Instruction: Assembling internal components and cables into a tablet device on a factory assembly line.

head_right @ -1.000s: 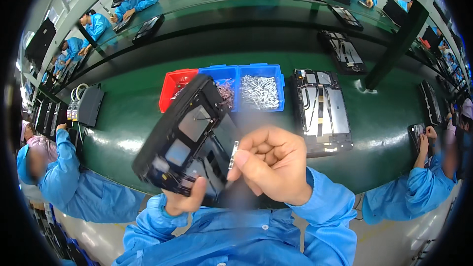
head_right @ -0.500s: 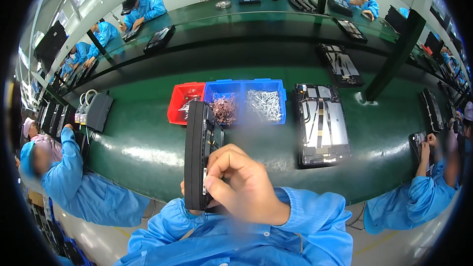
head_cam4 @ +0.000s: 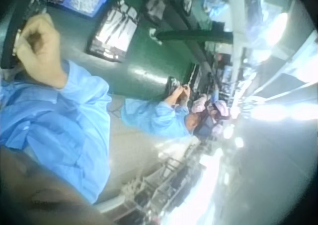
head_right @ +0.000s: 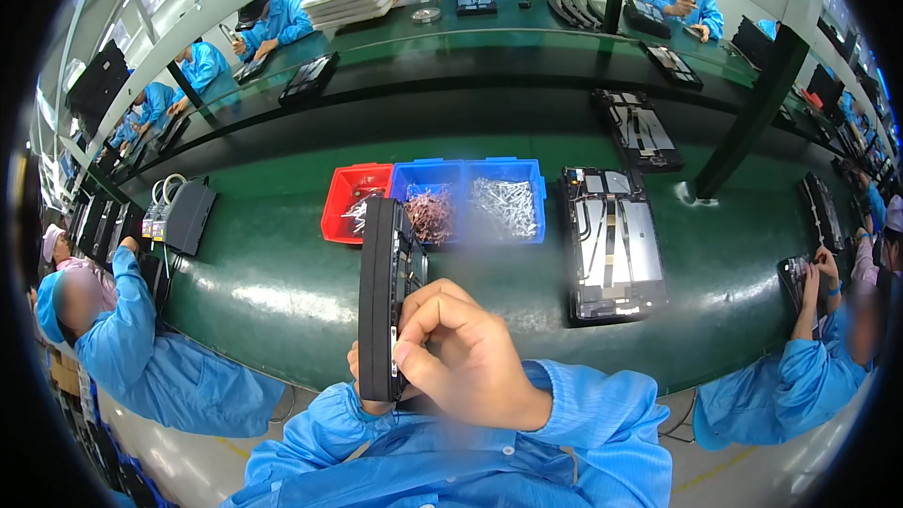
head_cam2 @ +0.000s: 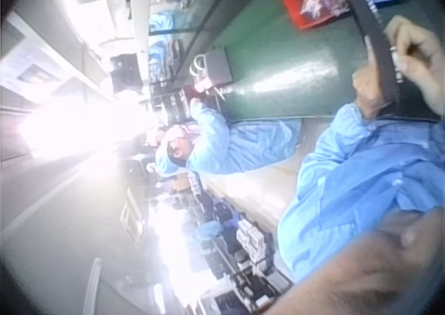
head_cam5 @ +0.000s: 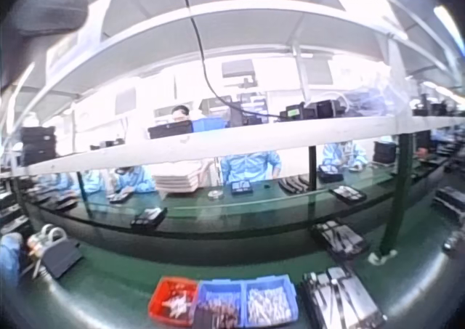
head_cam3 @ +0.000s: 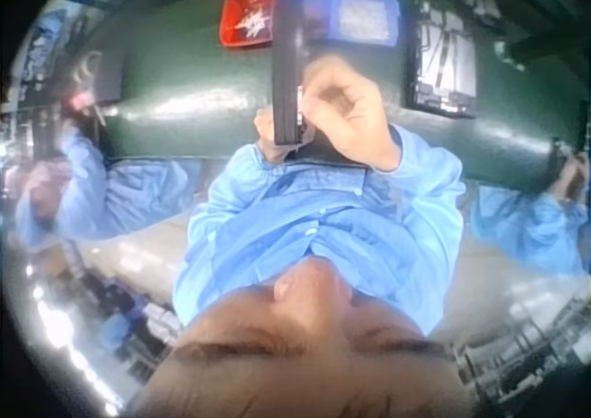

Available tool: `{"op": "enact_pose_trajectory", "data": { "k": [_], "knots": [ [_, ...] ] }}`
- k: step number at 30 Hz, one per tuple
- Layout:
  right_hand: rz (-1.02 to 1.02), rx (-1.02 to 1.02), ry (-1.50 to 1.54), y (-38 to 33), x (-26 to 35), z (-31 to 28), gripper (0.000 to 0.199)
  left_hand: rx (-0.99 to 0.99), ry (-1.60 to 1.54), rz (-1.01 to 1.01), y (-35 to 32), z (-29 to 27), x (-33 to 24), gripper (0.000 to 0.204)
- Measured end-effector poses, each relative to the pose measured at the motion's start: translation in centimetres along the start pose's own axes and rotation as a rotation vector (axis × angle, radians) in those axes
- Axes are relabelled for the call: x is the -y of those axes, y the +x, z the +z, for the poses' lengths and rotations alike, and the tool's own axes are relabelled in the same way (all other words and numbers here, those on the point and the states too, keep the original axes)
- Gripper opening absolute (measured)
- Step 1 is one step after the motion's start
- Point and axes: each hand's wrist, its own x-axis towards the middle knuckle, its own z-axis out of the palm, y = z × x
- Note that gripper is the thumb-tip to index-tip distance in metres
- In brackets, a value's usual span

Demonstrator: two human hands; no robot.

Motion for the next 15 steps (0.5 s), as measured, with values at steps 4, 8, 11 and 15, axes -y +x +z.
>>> {"op": "enact_pose_trajectory", "data": {
  "k": [4, 8, 11, 15],
  "knots": [
    [-0.005, 0.030, 0.000, 0.05, -0.09, -0.11, 0.013, 0.009, -0.008, -0.011, -0.11, -0.19, 0.15, 0.050],
    [-0.028, 0.003, 0.012, -0.01, -0.03, 0.40, 0.007, 0.010, -0.019, -0.013, -0.17, -0.17, 0.09, 0.056],
    [-0.025, 0.007, 0.016, -0.03, -0.07, 0.38, 0.008, 0.003, 0.003, 0.030, 0.09, -0.24, 0.08, 0.062],
    [-0.033, 0.012, 0.000, -0.03, -0.12, 0.27, 0.008, 0.014, -0.005, 0.021, 0.13, -0.25, 0.08, 0.066]
  ]
}}
